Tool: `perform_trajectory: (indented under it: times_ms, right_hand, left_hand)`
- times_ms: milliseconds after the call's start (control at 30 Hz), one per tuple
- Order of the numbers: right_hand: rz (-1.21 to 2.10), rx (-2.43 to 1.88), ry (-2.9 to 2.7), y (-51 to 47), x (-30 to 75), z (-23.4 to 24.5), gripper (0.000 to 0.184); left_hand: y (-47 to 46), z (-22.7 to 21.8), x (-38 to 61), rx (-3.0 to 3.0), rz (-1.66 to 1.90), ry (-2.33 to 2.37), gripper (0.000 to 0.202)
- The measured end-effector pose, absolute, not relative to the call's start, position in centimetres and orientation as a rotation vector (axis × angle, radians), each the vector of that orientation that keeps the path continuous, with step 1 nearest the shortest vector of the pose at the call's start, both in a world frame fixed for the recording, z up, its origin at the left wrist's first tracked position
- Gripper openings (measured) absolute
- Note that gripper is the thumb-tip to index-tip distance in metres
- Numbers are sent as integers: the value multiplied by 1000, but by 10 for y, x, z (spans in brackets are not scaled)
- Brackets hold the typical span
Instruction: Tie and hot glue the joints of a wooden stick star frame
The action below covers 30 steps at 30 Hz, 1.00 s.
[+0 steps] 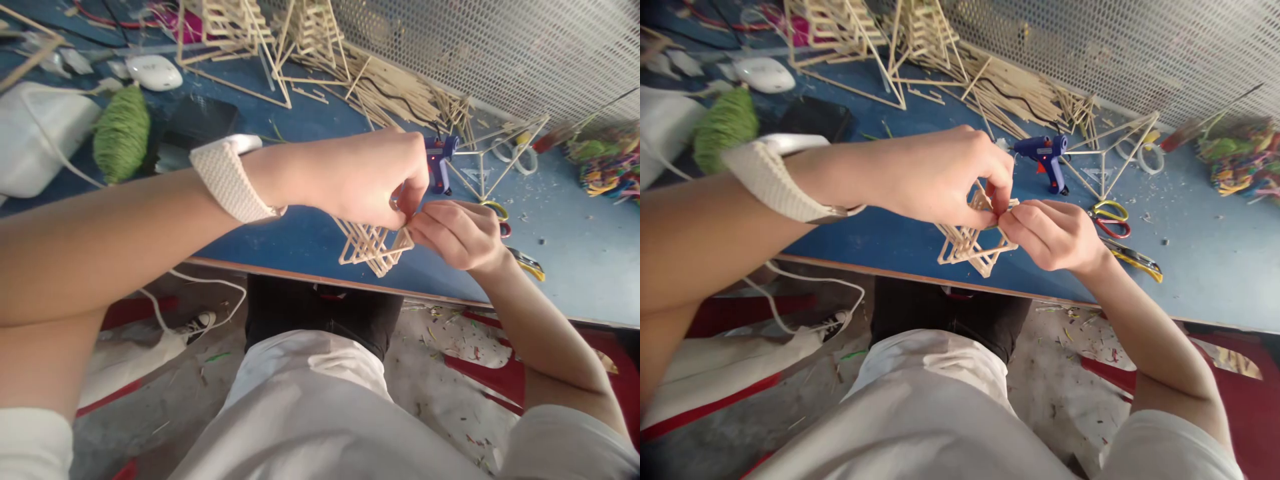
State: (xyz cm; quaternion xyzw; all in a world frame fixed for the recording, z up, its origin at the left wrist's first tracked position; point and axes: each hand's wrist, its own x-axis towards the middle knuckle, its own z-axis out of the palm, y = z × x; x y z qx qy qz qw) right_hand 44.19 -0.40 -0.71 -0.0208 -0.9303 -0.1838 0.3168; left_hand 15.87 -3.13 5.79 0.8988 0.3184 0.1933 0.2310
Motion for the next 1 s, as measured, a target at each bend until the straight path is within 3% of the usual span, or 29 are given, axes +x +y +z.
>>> perform_trajectory:
  times_ms: [500, 800, 1000]
  right_hand:
    - [-371, -166, -2546, 2, 442, -8, 20]
    - [-554, -187, -2614, 7, 439, -13, 19]
    - [-377, -258, -2662, 10, 437, -17, 22]
  left_hand:
    - [-28, 17, 165, 2360, 684, 840, 5]
    - [-21, -9, 151, 2290, 639, 745, 2]
    - [-11, -16, 146, 2285, 576, 741, 6]
